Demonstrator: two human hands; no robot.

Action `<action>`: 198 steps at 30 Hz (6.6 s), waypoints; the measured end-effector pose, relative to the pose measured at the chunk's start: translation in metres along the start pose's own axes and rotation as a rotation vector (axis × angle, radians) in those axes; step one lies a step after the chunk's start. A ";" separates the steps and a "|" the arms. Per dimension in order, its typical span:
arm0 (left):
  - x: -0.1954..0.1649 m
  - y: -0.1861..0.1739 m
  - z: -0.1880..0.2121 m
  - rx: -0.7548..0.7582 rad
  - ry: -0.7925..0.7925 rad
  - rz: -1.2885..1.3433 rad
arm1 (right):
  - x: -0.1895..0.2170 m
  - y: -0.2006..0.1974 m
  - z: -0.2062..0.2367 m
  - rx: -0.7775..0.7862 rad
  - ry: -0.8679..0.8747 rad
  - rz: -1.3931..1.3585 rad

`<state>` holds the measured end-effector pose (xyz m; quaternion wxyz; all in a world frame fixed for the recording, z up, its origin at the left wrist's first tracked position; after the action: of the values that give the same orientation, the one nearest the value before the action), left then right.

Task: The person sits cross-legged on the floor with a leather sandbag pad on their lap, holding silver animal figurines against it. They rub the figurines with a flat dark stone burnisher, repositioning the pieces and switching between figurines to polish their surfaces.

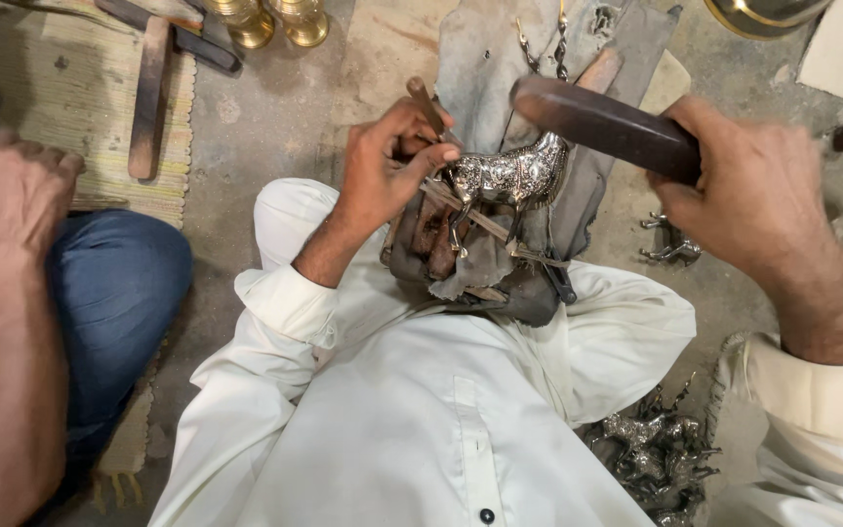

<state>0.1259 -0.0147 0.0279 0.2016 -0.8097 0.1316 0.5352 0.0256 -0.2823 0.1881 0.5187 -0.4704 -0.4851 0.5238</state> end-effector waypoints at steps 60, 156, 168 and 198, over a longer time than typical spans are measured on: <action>0.005 0.012 0.001 0.055 -0.028 -0.132 | 0.030 -0.025 -0.044 -0.383 -0.321 0.095; -0.009 0.043 0.036 -0.151 0.004 -0.250 | 0.043 -0.036 -0.033 -0.266 -0.337 0.326; -0.007 0.040 0.031 -0.156 -0.136 -0.112 | 0.047 -0.038 -0.040 -0.286 -0.374 0.385; -0.003 0.039 0.038 -0.201 -0.174 0.081 | 0.048 -0.033 -0.068 -0.200 -0.415 0.329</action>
<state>0.0770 -0.0311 0.0107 0.1085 -0.7704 0.0920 0.6215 0.0948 -0.2338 0.2161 0.2675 -0.4741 -0.5474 0.6356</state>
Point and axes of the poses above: each hand's wrist, its own z-axis away from the middle knuckle, its own y-axis out of the palm, x = y × z, the point moved 4 cm from there along -z, towards the middle knuckle, and after that the axes turned 1 degree about x, right-handed, at the moved point
